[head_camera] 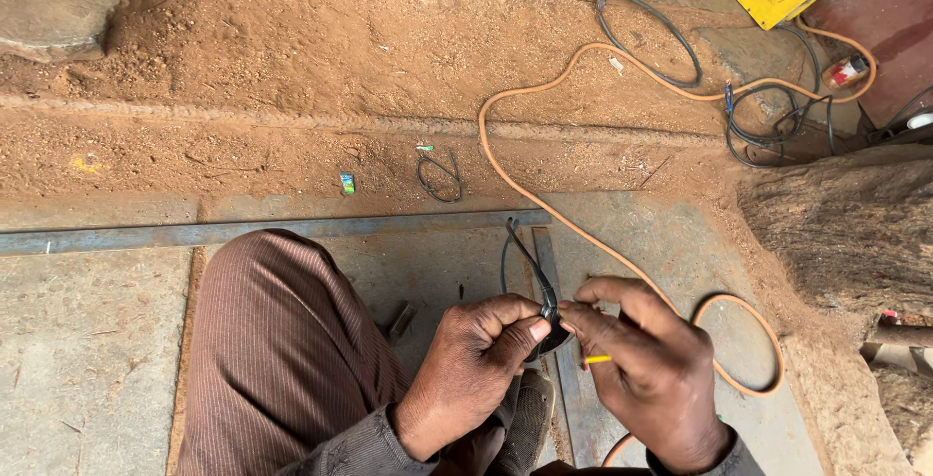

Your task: The person holds a pair of sunglasses and a thin wire, attempting to reattach a piece of the frame or a lens using the wire and a small yellow tool.

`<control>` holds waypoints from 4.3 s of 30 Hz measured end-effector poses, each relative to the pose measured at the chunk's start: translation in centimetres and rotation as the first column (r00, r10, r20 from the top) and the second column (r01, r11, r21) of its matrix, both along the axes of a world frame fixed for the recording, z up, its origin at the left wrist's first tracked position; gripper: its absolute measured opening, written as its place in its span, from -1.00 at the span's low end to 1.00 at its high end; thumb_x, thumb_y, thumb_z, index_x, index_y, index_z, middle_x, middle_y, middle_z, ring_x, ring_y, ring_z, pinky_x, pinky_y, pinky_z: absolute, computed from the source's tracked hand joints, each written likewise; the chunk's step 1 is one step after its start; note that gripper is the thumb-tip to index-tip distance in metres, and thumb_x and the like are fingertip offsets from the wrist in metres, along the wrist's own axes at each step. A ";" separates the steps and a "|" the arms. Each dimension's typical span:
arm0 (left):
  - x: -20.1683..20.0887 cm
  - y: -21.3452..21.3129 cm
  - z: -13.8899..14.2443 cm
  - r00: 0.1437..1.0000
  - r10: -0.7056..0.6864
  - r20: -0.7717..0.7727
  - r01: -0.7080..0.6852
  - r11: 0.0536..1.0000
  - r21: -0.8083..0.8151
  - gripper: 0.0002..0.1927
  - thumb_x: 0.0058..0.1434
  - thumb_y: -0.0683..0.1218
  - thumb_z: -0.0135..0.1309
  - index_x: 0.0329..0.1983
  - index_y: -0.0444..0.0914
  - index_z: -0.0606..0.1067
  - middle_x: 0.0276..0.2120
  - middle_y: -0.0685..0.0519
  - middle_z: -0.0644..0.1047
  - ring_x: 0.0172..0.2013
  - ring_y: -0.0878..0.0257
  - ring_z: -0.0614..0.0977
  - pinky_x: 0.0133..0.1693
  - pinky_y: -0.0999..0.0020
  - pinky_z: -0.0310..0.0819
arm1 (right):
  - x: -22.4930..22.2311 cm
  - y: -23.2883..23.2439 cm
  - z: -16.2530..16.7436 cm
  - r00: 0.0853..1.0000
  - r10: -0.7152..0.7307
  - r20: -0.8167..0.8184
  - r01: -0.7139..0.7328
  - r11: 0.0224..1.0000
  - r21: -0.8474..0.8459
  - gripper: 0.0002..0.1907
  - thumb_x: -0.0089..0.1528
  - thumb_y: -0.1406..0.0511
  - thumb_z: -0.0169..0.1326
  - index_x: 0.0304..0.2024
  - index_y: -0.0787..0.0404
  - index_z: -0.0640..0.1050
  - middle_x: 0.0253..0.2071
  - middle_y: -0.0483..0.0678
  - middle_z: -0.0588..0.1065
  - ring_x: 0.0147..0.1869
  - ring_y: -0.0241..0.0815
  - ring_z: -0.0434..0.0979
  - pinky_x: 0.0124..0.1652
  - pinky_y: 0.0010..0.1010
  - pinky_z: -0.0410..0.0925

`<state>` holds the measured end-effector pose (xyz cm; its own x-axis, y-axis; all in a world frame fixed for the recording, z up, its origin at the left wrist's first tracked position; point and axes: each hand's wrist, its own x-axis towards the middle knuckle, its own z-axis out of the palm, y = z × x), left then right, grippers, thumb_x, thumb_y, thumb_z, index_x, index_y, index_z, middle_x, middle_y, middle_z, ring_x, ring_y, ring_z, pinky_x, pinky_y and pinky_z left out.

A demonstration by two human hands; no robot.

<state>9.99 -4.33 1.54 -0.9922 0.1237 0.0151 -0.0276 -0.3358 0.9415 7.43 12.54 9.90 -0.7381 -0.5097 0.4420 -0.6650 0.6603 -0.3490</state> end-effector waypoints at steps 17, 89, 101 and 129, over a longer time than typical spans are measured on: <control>0.2 0.7 0.0 0.996 0.042 -0.082 -0.052 0.991 -0.121 -0.84 0.34 -0.15 0.13 -0.26 -0.37 0.59 -0.53 0.05 0.58 -0.48 0.45 0.50 -0.42 0.44 0.44 | -1.3 2.5 -0.9 0.703 -0.040 0.710 0.258 0.945 -0.202 -0.92 0.17 0.41 0.23 -0.28 0.30 0.64 -0.49 -0.12 0.58 -0.48 -0.40 0.46 -0.49 -0.54 0.32; -0.5 0.0 -4.2 0.980 -0.181 -0.082 0.199 0.894 0.401 -0.86 0.17 -0.33 0.28 -0.19 -0.42 0.63 -0.26 -0.05 0.67 -0.23 0.30 0.70 -0.12 0.39 0.67 | -1.4 1.0 -0.7 0.876 0.151 0.458 -0.102 0.986 -0.130 -0.77 -0.02 0.43 0.39 -0.42 0.25 0.55 -0.36 -0.12 0.50 -0.34 -0.36 0.51 -0.35 -0.51 0.38; -0.9 -1.3 -4.4 0.953 -0.243 -0.179 0.286 0.917 0.279 -0.89 0.27 -0.29 0.23 -0.14 -0.37 0.63 -0.27 0.00 0.66 -0.24 0.35 0.68 -0.18 0.43 0.62 | -0.8 0.7 -1.1 0.853 0.121 0.507 -0.007 0.975 -0.222 -0.78 -0.01 0.44 0.37 -0.41 0.25 0.55 -0.33 -0.12 0.52 -0.31 -0.40 0.50 -0.33 -0.55 0.40; 0.1 -2.2 -0.9 0.899 -0.064 -0.432 0.060 0.998 -0.024 -0.80 0.17 -0.24 0.29 -0.14 -0.34 0.60 -0.23 -0.03 0.64 -0.22 0.25 0.69 -0.15 0.38 0.61 | -0.6 1.3 -0.6 0.914 0.113 0.390 -0.048 0.984 -0.172 -0.74 -0.04 0.43 0.41 -0.40 0.25 0.55 -0.34 -0.10 0.58 -0.34 -0.42 0.53 -0.36 -0.57 0.40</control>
